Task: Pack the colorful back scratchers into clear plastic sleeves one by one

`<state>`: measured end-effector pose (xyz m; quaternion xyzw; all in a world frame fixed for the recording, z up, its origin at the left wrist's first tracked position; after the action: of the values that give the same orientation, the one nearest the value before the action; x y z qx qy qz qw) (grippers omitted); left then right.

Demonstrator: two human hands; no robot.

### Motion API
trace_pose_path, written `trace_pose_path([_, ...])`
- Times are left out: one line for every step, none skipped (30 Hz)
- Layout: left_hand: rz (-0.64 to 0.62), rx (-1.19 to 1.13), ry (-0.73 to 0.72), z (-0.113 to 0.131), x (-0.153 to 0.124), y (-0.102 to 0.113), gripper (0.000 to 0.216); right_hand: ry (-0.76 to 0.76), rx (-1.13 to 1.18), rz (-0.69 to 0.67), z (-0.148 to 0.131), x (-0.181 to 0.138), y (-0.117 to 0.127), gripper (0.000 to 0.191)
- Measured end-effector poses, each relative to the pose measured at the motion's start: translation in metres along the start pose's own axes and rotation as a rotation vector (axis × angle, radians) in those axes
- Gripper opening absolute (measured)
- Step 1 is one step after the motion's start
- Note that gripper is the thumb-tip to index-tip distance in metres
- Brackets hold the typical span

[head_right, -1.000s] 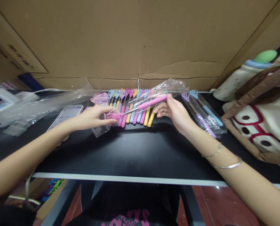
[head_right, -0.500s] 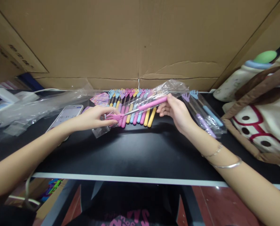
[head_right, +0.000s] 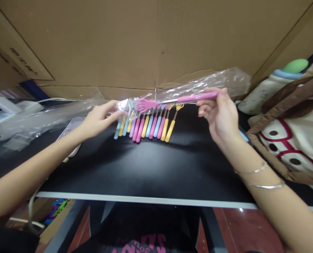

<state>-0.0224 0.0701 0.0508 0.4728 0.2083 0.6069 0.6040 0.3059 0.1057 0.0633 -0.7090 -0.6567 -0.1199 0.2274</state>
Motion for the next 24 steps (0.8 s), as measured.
trace_pose_path([0.077, 0.012, 0.008, 0.0, 0.0, 0.005, 0.044, 0.024, 0.003, 0.029, -0.001, 0.001, 0.002, 0.031])
trace_pose_path([0.136, 0.034, 0.007, 0.001, -0.001, 0.009, 0.04, 0.05, 0.001, 0.046, -0.001, 0.0, 0.003, 0.031])
trace_pose_path([0.18, 0.068, -0.001, 0.002, -0.002, 0.012, 0.037, 0.084, -0.012, 0.053, -0.002, -0.001, 0.003, 0.032])
trace_pose_path([0.207, 0.113, -0.011, 0.005, -0.003, 0.014, 0.035, 0.135, -0.047, 0.048, -0.005, -0.004, 0.002, 0.033])
trace_pose_path([0.217, 0.161, -0.022, 0.007, -0.004, 0.014, 0.033, 0.202, -0.114, 0.033, -0.008, -0.008, 0.0, 0.034])
trace_pose_path([0.211, 0.207, -0.039, 0.01, -0.006, 0.013, 0.032, 0.285, -0.219, -0.003, -0.013, -0.013, -0.004, 0.035])
trace_pose_path([0.196, 0.248, -0.064, 0.012, -0.007, 0.011, 0.032, 0.4, -0.355, -0.048, -0.019, -0.019, -0.009, 0.035])
trace_pose_path([0.178, 0.285, -0.101, 0.015, -0.008, 0.008, 0.031, 0.53, -0.517, -0.11, -0.024, -0.026, -0.016, 0.035])
trace_pose_path([0.163, 0.32, -0.145, 0.017, -0.01, 0.004, 0.031, 0.68, -0.68, -0.19, -0.029, -0.034, -0.024, 0.034])
trace_pose_path([0.152, 0.352, -0.194, 0.019, -0.011, 0.001, 0.031, 0.837, -0.794, -0.249, -0.032, -0.042, -0.032, 0.033])
trace_pose_path([0.145, 0.38, -0.243, 0.021, -0.012, -0.003, 0.03, 0.954, -0.871, -0.299, -0.033, -0.049, -0.037, 0.03])
trace_pose_path([0.141, 0.403, -0.289, 0.023, -0.013, -0.005, 0.029, 1.055, -0.915, -0.337, -0.033, -0.055, -0.042, 0.026])
trace_pose_path([0.139, 0.421, -0.327, 0.023, -0.014, -0.007, 0.028, 1.135, -0.937, -0.358, -0.033, -0.06, -0.045, 0.022])
trace_pose_path([0.139, 0.435, -0.359, 0.024, -0.015, -0.008, 0.028, 1.192, -0.957, -0.372, -0.032, -0.063, -0.047, 0.021])
trace_pose_path([0.141, 0.445, -0.387, 0.024, -0.015, -0.009, 0.028, 1.249, -0.978, -0.373, -0.031, -0.065, -0.049, 0.022])
trace_pose_path([0.142, 0.454, -0.413, 0.025, -0.016, -0.01, 0.028, 1.298, -1.001, -0.363, -0.031, -0.066, -0.05, 0.024])
trace_pose_path([0.141, 0.46, -0.434, 0.025, -0.016, -0.01, 0.028, 1.332, -1.029, -0.349, -0.03, -0.067, -0.05, 0.025])
trace_pose_path([0.14, 0.466, -0.454, 0.026, -0.016, -0.01, 0.028, 1.359, -1.054, -0.324, -0.03, -0.067, -0.049, 0.024])
trace_pose_path([0.141, 0.472, -0.473, 0.027, -0.017, -0.01, 0.028, 1.382, -1.075, -0.292, -0.031, -0.066, -0.048, 0.023])
trace_pose_path([0.143, 0.478, -0.491, 0.027, -0.017, -0.01, 0.028, 1.396, -1.098, -0.272, -0.032, -0.066, -0.047, 0.023])
trace_pose_path([0.147, 0.485, -0.509, 0.028, -0.018, -0.01, 0.027, 1.411, -1.115, -0.26, -0.032, -0.066, -0.046, 0.023])
trace_pose_path([0.152, 0.493, -0.526, 0.029, -0.018, -0.011, 0.026, 1.412, -1.132, -0.262, -0.032, -0.065, -0.046, 0.024])
trace_pose_path([0.158, 0.5, -0.541, 0.029, -0.019, -0.011, 0.026, 1.402, -1.144, -0.273, -0.032, -0.065, -0.046, 0.025])
trace_pose_path([0.162, 0.506, -0.554, 0.029, -0.019, -0.012, 0.025, 1.379, -1.153, -0.295, -0.03, -0.065, -0.046, 0.027])
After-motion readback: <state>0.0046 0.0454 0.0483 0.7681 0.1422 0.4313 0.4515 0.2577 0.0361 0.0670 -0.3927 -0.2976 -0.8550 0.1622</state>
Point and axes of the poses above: each hand's wrist, its own x-axis towards the middle knuckle, its own y-axis out of the back of the hand, z = x × y, the point moved 5 cm from there along x, towards the middle knuckle, and after that the axes turned 5 degrees about y, right-handed, at the moved point
